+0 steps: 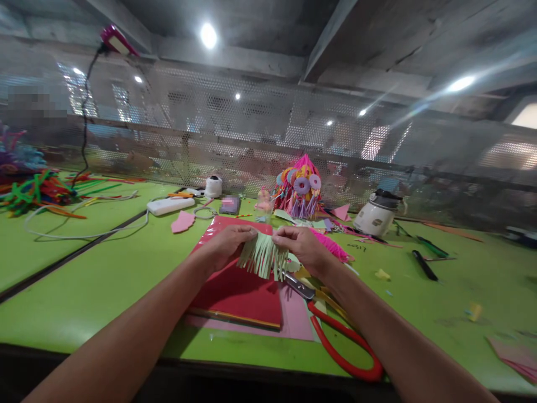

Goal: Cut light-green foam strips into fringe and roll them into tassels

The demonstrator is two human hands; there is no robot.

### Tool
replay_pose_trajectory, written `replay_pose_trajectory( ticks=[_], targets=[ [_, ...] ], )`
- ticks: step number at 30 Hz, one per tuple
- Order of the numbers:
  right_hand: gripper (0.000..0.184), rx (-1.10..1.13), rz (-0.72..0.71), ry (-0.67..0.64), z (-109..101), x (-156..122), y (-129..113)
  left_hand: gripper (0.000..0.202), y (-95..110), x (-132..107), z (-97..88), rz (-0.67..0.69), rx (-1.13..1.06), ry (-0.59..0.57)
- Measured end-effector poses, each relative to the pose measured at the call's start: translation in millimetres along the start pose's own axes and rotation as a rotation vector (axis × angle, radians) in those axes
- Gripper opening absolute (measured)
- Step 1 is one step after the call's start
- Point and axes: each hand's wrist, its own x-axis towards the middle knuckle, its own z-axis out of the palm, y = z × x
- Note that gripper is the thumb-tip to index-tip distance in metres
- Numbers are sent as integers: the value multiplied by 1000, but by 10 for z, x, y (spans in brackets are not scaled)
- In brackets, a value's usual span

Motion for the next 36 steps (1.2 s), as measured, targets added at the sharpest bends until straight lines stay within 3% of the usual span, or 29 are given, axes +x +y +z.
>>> replay_pose_trajectory(
  ticks=[8, 17, 26, 36],
  targets=[
    [21, -35, -1, -5, -8, -25, -47, 21, 49, -40, 12, 3, 20, -28],
    [31, 161, 57, -86, -27, -1, -41, 19, 51, -37, 40, -19, -17, 2],
    [24, -23, -4, -40, -16, -20, -85, 12, 80, -76, 84, -37, -39, -25],
    [22, -45, -2, -49, -36, -26, -113, 21, 57, -73, 72, -67, -28, -78]
  ],
)
